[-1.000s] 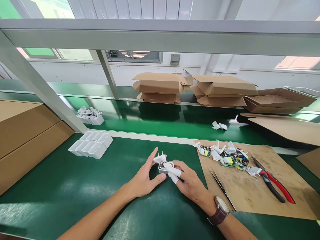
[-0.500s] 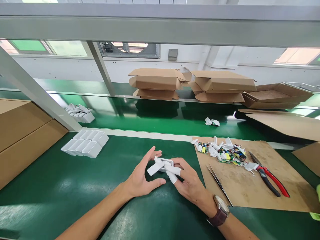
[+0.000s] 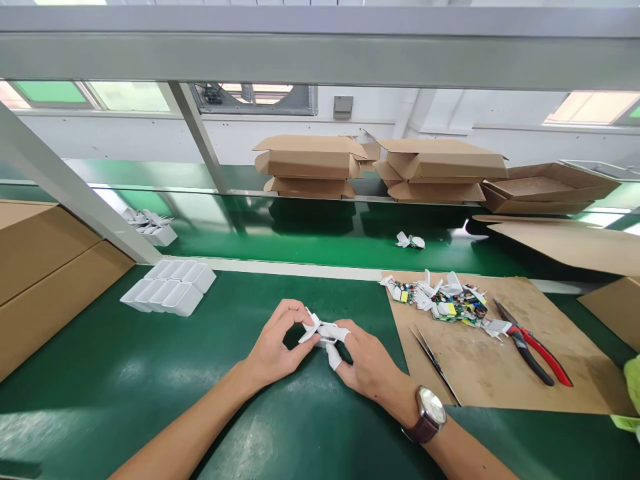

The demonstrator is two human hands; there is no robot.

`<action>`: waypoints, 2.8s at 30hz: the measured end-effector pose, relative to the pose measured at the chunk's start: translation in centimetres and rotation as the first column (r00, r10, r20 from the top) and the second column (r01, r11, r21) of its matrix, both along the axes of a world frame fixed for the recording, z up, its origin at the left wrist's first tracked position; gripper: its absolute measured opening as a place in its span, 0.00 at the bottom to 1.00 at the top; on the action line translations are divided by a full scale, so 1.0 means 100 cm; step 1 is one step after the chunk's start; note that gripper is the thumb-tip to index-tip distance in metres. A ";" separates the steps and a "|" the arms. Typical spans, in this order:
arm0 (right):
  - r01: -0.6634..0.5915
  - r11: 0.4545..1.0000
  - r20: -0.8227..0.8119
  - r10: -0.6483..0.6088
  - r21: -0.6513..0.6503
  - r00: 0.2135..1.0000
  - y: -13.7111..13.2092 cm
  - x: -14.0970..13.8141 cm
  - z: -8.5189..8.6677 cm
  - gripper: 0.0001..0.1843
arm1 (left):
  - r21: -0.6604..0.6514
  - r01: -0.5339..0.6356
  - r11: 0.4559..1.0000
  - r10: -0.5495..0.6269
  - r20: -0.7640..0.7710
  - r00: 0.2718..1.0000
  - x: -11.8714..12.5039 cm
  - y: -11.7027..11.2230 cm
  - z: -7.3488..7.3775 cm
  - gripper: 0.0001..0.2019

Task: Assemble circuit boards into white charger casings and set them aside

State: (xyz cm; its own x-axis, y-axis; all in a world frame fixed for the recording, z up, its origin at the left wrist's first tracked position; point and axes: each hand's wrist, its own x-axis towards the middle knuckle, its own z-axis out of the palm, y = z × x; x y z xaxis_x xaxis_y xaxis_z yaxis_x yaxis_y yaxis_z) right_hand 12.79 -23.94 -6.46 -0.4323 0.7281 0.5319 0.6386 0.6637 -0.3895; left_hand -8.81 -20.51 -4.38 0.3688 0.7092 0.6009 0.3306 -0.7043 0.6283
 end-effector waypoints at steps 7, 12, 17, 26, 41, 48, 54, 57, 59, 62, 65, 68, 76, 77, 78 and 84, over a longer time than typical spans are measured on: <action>0.006 0.999 0.095 -0.001 -0.051 0.995 0.001 -0.001 0.006 0.16 | -0.007 0.019 1.000 -0.020 -0.021 1.000 0.000 0.000 0.000 0.09; -0.108 0.987 -0.196 0.083 -0.118 0.977 0.002 0.006 0.013 0.21 | -0.028 0.031 0.999 -0.031 -0.027 0.999 0.001 -0.001 -0.001 0.10; -0.181 0.977 -0.240 0.149 -0.115 0.959 0.003 0.006 0.009 0.21 | -0.073 0.053 0.996 -0.053 0.001 0.999 -0.001 0.000 -0.006 0.17; -0.497 0.591 -0.764 -0.386 -0.635 0.517 0.007 -0.005 0.010 0.19 | -0.011 0.050 0.999 -0.051 -0.068 0.996 0.003 -0.007 -0.017 0.39; -0.548 0.547 -0.774 -0.429 -0.633 0.465 0.005 -0.010 0.011 0.22 | 0.056 0.071 0.996 -0.068 -0.054 0.996 0.005 -0.009 -0.015 0.40; -0.151 0.869 -0.697 -0.263 -0.472 0.667 0.005 -0.020 -0.004 0.14 | -0.105 -0.033 0.994 0.013 -0.185 0.983 0.004 -0.002 -0.026 0.46; -0.050 0.992 -0.432 -0.004 -0.113 0.902 -0.004 -0.024 0.002 0.16 | -0.229 -0.173 0.958 0.137 -0.166 0.977 -0.002 0.005 -0.033 0.38; -0.104 0.991 -0.206 0.121 0.088 0.971 -0.007 -0.027 0.002 0.13 | -0.302 -0.285 0.910 0.255 -0.136 0.957 -0.009 0.018 -0.037 0.37; -0.176 0.972 -0.019 0.181 0.153 0.983 -0.009 -0.032 -0.001 0.10 | -0.315 -0.318 0.894 0.297 -0.114 0.948 -0.012 0.029 -0.037 0.36; -0.273 0.950 0.253 0.229 0.152 0.940 -0.011 -0.040 -0.003 0.08 | -0.305 -0.283 0.909 0.269 -0.088 0.959 -0.006 0.045 -0.033 0.36; -0.321 0.940 0.398 0.250 0.120 0.883 -0.012 -0.043 0.000 0.09 | -0.333 -0.193 0.923 0.172 -0.090 0.981 0.016 0.058 -0.026 0.38; -0.307 0.945 0.428 0.233 0.111 0.873 -0.013 -0.043 0.000 0.11 | -0.383 -0.094 0.919 0.062 -0.094 0.994 0.046 0.071 -0.020 0.40; -0.293 0.929 0.388 0.191 0.224 0.902 -0.003 -0.055 -0.029 0.10 | -0.519 0.163 0.839 -0.224 -0.057 0.973 0.079 0.114 -0.017 0.47; -0.281 0.933 0.372 0.184 0.225 0.910 0.000 -0.059 -0.035 0.10 | -0.531 0.195 0.824 -0.273 -0.071 0.959 0.075 0.122 -0.014 0.47; -0.264 0.940 0.350 0.178 0.216 0.920 0.003 -0.063 -0.039 0.11 | -0.542 0.214 0.813 -0.307 -0.087 0.948 0.070 0.132 -0.010 0.45; -0.319 0.926 0.306 0.250 0.202 0.919 0.016 -0.073 -0.054 0.08 | -0.460 -0.070 0.885 -0.025 -0.196 0.980 0.057 0.197 0.003 0.31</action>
